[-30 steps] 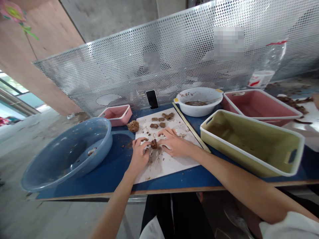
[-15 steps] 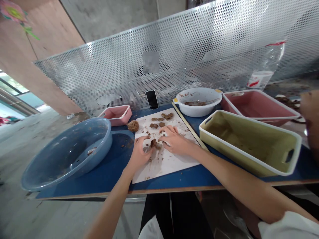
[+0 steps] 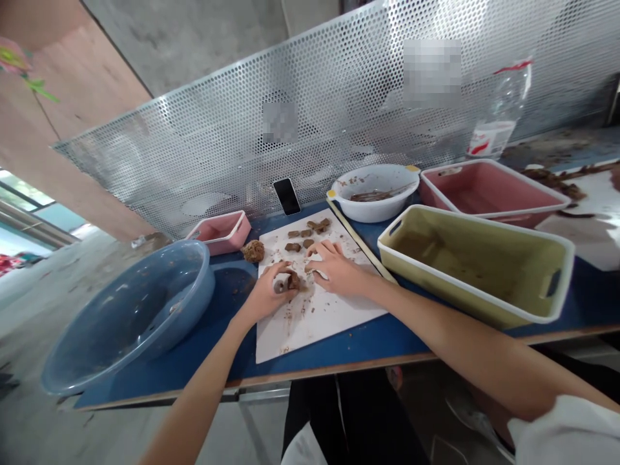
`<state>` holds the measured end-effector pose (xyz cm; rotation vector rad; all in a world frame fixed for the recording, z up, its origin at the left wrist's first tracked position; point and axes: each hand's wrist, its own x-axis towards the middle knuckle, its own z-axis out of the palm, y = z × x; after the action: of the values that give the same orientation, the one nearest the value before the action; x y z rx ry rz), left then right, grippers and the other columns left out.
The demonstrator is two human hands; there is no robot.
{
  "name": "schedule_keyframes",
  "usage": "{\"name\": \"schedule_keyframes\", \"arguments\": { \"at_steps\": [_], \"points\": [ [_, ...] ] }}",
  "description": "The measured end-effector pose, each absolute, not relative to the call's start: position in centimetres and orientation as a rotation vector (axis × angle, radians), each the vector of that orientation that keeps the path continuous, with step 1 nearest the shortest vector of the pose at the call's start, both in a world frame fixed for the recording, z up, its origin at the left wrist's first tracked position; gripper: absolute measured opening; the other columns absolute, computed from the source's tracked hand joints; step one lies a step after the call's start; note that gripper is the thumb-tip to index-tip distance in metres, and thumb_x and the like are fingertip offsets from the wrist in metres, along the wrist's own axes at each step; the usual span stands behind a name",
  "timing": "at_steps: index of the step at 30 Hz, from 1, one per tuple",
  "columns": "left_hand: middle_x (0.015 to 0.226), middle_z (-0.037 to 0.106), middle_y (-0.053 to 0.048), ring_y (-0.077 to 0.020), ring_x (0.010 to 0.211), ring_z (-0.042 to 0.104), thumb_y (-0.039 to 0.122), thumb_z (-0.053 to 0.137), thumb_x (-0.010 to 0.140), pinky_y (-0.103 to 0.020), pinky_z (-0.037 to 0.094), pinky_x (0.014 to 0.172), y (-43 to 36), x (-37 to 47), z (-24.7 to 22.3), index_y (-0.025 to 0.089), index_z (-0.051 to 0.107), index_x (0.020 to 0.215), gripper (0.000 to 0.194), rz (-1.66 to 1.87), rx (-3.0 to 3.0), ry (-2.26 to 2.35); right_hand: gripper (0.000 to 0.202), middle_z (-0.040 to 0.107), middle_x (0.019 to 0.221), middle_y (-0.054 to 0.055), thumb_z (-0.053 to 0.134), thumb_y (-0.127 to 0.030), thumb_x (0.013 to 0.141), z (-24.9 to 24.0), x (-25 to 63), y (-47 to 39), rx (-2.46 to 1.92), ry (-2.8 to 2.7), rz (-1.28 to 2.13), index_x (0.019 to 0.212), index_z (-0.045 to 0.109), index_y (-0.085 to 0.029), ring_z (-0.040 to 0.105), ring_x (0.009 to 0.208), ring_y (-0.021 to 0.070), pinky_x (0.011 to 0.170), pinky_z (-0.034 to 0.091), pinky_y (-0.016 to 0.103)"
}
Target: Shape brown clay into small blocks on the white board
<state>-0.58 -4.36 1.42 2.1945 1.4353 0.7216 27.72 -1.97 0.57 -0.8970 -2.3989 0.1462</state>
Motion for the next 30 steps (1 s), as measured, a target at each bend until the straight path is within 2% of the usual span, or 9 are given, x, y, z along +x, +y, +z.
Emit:
{"name": "schedule_keyframes", "arguments": {
  "at_steps": [12, 20, 27, 30],
  "points": [
    [0.140, 0.071, -0.015, -0.0363, 0.135, 0.067, 0.034, 0.092, 0.084, -0.055, 0.049, 0.122, -3.6, -1.2, 0.0, 0.025, 0.066, 0.149, 0.071, 0.765, 2.137, 1.414, 0.026, 0.059, 0.144, 0.019, 0.056, -0.020, 0.107, 1.1, 27.7, -2.2, -0.903, -2.408, 0.233, 0.115, 0.080, -0.021, 0.054, 0.139, 0.0396, 0.111, 0.046, 0.062],
    [0.144, 0.070, -0.016, -0.0374, 0.142, 0.065, 0.033, 0.093, 0.083, -0.056, 0.045, 0.127, -3.2, -1.6, -0.1, 0.024, 0.064, 0.150, 0.074, 0.768, 2.061, 1.318, 0.025, 0.060, 0.144, 0.017, 0.058, -0.019, 0.105, 0.8, 27.6, -2.1, -0.916, -2.387, 0.238, 0.115, 0.080, -0.023, 0.054, 0.137, 0.0377, 0.112, 0.046, 0.061],
    [0.155, 0.065, -0.019, -0.0381, 0.149, 0.062, 0.043, 0.091, 0.089, -0.058, 0.043, 0.130, -3.3, -2.2, -0.1, 0.024, 0.058, 0.156, 0.077, 0.772, 2.022, 1.190, 0.025, 0.061, 0.144, 0.018, 0.057, -0.020, 0.106, 0.9, 27.7, -2.2, -0.907, -2.374, 0.254, 0.114, 0.081, -0.022, 0.054, 0.138, 0.0382, 0.113, 0.045, 0.062],
    [0.154, 0.065, -0.018, -0.0382, 0.149, 0.061, 0.042, 0.091, 0.090, -0.058, 0.043, 0.131, -3.7, -2.3, 0.1, 0.025, 0.064, 0.152, 0.069, 0.771, 2.077, 1.201, 0.026, 0.062, 0.144, 0.018, 0.056, -0.020, 0.106, 0.9, 27.8, -2.2, -0.912, -2.383, 0.238, 0.114, 0.081, -0.023, 0.055, 0.138, 0.0381, 0.113, 0.045, 0.062]
  ]
}}
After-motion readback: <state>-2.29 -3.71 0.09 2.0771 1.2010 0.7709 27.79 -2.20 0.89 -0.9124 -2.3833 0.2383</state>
